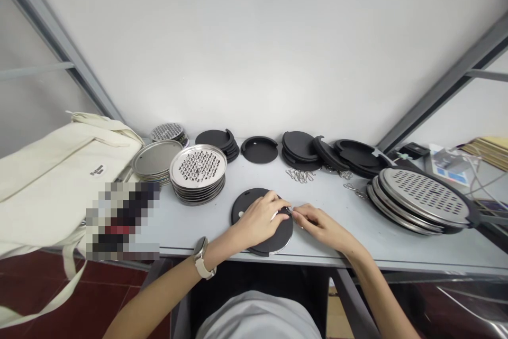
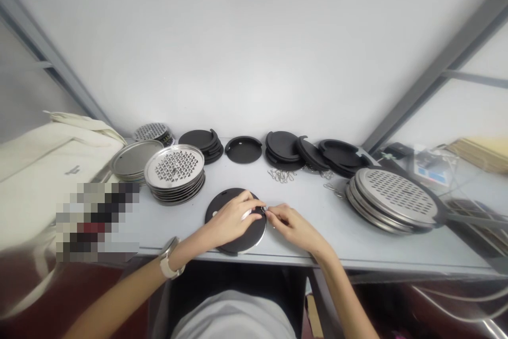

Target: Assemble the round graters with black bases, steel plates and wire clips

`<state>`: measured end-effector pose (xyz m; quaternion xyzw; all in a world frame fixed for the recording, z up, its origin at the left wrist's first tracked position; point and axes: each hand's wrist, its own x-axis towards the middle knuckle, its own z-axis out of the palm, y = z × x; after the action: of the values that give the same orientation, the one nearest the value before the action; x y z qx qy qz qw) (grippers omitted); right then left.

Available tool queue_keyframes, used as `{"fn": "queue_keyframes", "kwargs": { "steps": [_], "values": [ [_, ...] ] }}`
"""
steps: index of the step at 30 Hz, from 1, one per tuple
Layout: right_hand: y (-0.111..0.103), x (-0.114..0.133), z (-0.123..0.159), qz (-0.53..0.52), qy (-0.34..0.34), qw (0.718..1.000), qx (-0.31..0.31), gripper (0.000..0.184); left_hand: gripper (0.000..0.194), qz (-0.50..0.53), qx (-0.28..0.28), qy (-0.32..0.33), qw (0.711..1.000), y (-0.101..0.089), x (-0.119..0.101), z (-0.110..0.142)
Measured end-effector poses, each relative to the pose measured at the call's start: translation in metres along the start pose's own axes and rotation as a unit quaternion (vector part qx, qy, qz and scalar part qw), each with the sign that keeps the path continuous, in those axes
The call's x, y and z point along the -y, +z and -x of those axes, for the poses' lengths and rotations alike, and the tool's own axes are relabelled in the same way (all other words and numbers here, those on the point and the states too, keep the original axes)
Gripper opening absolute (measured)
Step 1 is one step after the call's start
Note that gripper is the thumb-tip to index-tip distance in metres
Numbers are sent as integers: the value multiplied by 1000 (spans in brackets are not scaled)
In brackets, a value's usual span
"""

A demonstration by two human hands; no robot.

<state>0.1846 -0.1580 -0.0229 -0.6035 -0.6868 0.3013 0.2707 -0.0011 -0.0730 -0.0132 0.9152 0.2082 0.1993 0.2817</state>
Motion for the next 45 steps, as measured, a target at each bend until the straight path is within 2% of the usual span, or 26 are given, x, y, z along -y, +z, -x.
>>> {"fn": "queue_keyframes", "kwargs": {
  "steps": [15, 45],
  "values": [
    [6, 4, -2, 29, 3, 999, -31, 41, 28, -25, -15, -10, 1000, 2, -2, -1],
    [5, 3, -4, 61, -4, 997, -41, 39, 29, -31, -9, -8, 999, 0, -3, 0]
  ]
}}
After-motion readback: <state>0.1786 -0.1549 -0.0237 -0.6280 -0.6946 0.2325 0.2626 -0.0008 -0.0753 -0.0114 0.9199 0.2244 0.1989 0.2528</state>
